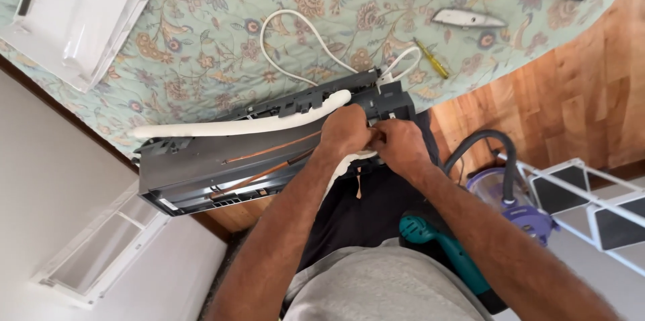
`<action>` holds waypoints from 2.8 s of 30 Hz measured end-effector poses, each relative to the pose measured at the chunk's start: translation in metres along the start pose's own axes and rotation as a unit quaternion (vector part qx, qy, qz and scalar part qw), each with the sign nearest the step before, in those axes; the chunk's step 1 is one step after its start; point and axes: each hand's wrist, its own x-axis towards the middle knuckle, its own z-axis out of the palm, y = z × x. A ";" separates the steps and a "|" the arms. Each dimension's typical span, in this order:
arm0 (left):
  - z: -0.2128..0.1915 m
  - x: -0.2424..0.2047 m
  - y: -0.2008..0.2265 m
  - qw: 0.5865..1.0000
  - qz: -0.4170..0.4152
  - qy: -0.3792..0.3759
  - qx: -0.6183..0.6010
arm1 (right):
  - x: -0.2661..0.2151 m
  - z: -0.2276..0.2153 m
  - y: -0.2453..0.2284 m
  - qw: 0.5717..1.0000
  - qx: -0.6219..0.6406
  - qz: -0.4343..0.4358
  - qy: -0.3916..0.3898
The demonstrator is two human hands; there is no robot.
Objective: Wrapping insulation tape around copper refrigerant lines of an indoor air conditioning unit to finish the installation.
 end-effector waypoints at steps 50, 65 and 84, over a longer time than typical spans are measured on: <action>-0.029 0.003 0.008 0.995 -0.069 -0.037 -0.053 | 0.010 -0.018 -0.017 0.989 -0.120 0.052 -0.073; -0.005 -0.013 -0.010 0.966 -0.044 0.161 -0.199 | 0.022 -0.008 -0.019 0.996 0.037 0.078 -0.018; 0.013 0.031 -0.028 0.982 -0.010 0.106 -0.155 | 0.018 -0.015 -0.024 0.982 -0.180 0.009 -0.059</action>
